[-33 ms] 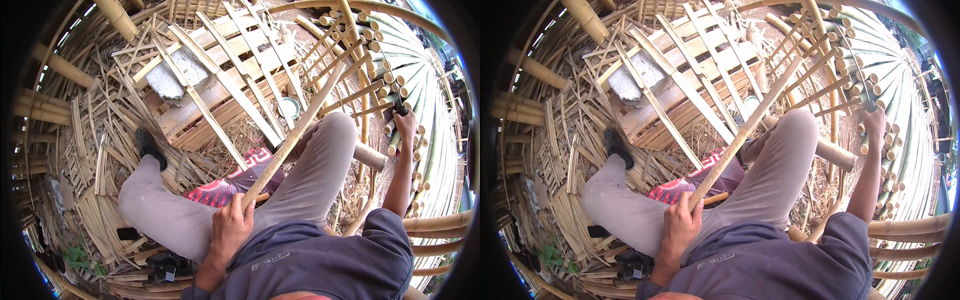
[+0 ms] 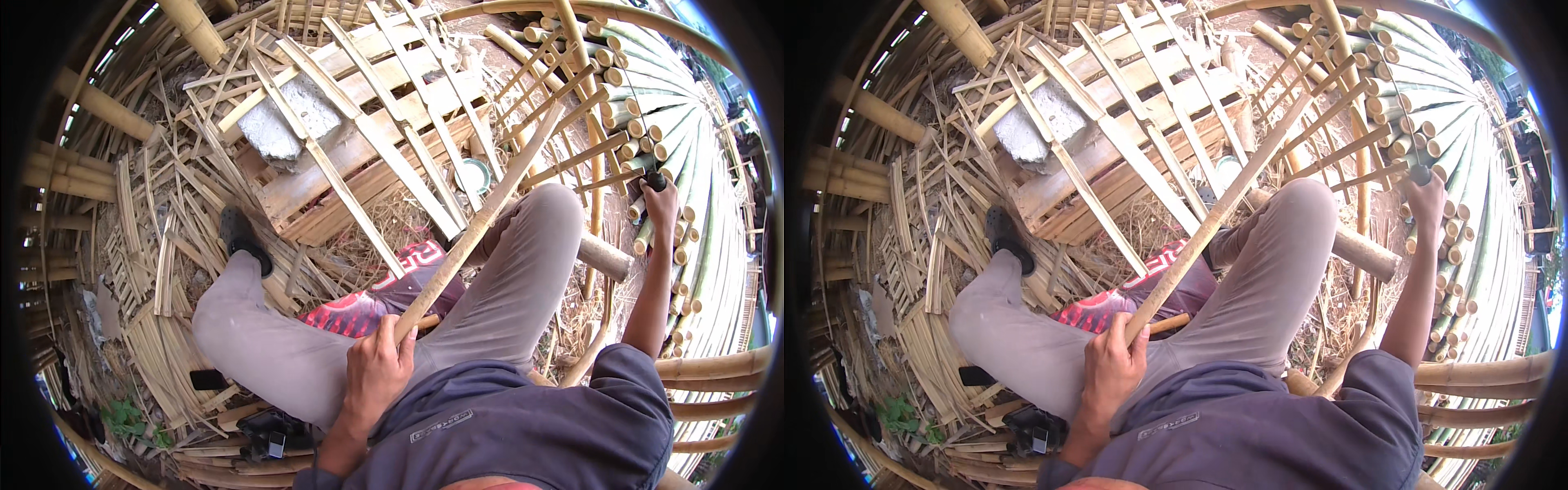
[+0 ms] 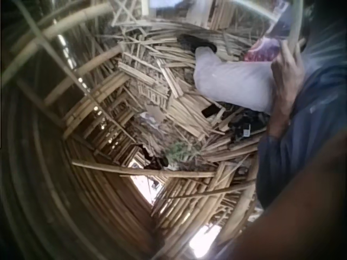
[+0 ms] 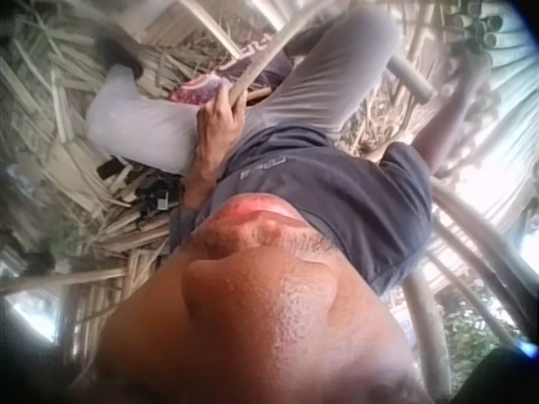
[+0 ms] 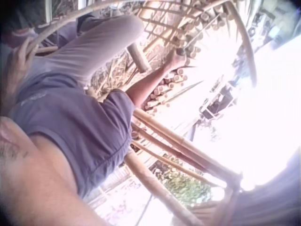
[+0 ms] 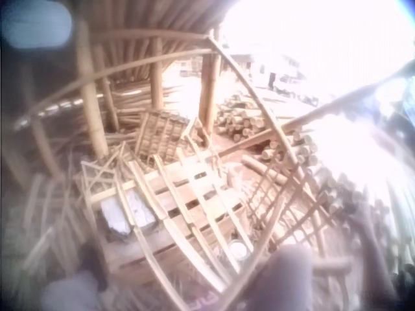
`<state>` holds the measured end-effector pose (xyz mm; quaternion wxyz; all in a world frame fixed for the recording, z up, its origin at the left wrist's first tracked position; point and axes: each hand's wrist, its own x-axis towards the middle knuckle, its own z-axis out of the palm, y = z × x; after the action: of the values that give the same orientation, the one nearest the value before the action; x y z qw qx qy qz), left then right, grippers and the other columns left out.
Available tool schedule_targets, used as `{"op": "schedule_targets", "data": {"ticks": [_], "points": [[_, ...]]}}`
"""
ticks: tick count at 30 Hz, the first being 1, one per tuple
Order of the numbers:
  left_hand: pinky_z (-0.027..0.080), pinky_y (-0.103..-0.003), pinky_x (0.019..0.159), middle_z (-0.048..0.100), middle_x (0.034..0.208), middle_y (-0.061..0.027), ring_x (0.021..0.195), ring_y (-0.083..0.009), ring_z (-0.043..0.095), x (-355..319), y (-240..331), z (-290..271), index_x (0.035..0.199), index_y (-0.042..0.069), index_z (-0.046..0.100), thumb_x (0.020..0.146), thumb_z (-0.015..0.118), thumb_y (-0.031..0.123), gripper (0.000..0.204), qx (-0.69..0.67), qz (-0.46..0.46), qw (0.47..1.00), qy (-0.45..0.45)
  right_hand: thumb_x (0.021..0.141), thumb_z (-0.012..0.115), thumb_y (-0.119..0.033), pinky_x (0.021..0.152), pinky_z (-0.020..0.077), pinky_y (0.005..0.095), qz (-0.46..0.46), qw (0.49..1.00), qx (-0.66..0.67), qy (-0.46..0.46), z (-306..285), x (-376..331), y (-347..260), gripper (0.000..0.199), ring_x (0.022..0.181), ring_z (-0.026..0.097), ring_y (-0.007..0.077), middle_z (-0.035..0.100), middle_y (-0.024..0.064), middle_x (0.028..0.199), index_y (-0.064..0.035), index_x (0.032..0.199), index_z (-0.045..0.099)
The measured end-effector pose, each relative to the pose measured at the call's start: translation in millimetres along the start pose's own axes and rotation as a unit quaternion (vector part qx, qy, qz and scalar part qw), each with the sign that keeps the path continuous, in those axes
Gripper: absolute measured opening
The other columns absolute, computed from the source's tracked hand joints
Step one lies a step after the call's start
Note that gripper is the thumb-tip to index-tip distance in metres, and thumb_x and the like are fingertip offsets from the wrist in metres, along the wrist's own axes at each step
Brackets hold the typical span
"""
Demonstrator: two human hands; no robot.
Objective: The person constructs a bamboo structure by hammering bamboo slats into a frame and then uses a machete to trim and shape a bamboo piece while sitting on the ground.
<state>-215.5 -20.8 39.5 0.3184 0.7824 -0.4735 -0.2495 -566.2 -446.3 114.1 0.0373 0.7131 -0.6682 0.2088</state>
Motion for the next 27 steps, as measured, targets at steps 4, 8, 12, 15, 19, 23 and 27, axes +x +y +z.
{"op": "schedule_targets", "data": {"ticks": [4, 8, 12, 15, 19, 23, 27], "points": [[0.047, -0.05, 0.057, 0.064, 0.071, -0.0205, 0.066, -0.0415, 0.065, 2, 2, -1, 0.097, 0.002, 0.054, 0.094, 0.062, 0.02, 0.02, -0.019, -0.021, 1.0, -0.009, 0.076, 0.071, -0.013, 0.071, 0.0503, 0.0379, -0.133, 0.988, 0.079, -0.018, -9, -38, -63, 0.022, 0.074, 0.068, 0.0294, 0.07, 0.0143, 0.081, -0.0002, 0.093, 0.067], [0.047, -0.049, 0.056, 0.063, 0.07, -0.0201, 0.065, -0.0414, 0.064, 3, -2, 4, 0.096, 0.001, 0.054, 0.095, 0.062, 0.02, 0.02, -0.044, -0.006, 0.999, 0.011, 0.071, 0.073, -0.016, 0.072, 0.0498, 0.0448, -0.202, 0.971, 0.079, -0.101, -2, -80, -131, 0.025, 0.073, 0.066, 0.0364, 0.066, 0.0194, 0.076, -0.003, 0.092, 0.067], [0.045, -0.046, 0.053, 0.06, 0.067, -0.0195, 0.062, -0.0406, 0.063, 3, -4, 5, 0.096, 0.001, 0.055, 0.095, 0.062, 0.019, 0.02, -0.094, 0.023, 0.995, 0.005, 0.068, 0.071, -0.012, 0.068, 0.0514, 0.0424, -0.212, 0.964, 0.088, -0.135, 5, -105, -165, 0.025, 0.072, 0.068, 0.0358, 0.067, 0.0189, 0.074, -0.0048, 0.092, 0.068], [0.045, -0.044, 0.052, 0.059, 0.066, -0.0188, 0.061, -0.04, 0.063, -1, -14, 6, 0.096, 0.001, 0.055, 0.095, 0.062, 0.019, 0.02, -0.105, 0.033, 0.994, -0.002, 0.067, 0.07, -0.011, 0.067, 0.0518, 0.042, -0.223, 0.964, 0.075, -0.121, 7, -111, -172, 0.026, 0.07, 0.067, 0.0359, 0.066, 0.0187, 0.072, -0.005, 0.092, 0.068], [0.046, -0.045, 0.052, 0.06, 0.068, -0.0199, 0.063, -0.0407, 0.063, -2, -13, 5, 0.094, 0.001, 0.053, 0.094, 0.063, 0.018, 0.02, -0.149, 0.037, 0.988, -0.03, 0.065, 0.07, -0.01, 0.065, 0.0518, 0.042, -0.247, 0.957, 0.1, -0.117, -5, -122, -183, 0.025, 0.067, 0.067, 0.0355, 0.066, 0.0178, 0.07, -0.0059, 0.09, 0.068], [0.047, -0.046, 0.052, 0.06, 0.068, -0.0224, 0.066, -0.0422, 0.064, -4, -16, 9, 0.094, 0.001, 0.052, 0.094, 0.064, 0.018, 0.021, -0.176, 0.053, 0.982, -0.051, 0.063, 0.07, -0.008, 0.062, 0.0516, 0.0416, -0.304, 0.948, 0.075, -0.062, -20, -122, -190, 0.023, 0.064, 0.066, 0.0346, 0.065, 0.0164, 0.069, -0.0077, 0.087, 0.068], [0.045, -0.041, 0.055, 0.057, 0.066, -0.0171, 0.06, -0.0341, 0.061, -8, -22, 10, 0.099, -0.001, 0.057, 0.097, 0.058, 0.019, 0.02, -0.203, 0.053, 0.974, -0.086, 0.065, 0.07, -0.01, 0.069, 0.0517, 0.0438, -0.195, 0.98, 0.034, -0.027, -26, -84, -168, 0.025, 0.074, 0.067, 0.0369, 0.067, 0.0194, 0.075, -0.0038, 0.09, 0.069]]}}
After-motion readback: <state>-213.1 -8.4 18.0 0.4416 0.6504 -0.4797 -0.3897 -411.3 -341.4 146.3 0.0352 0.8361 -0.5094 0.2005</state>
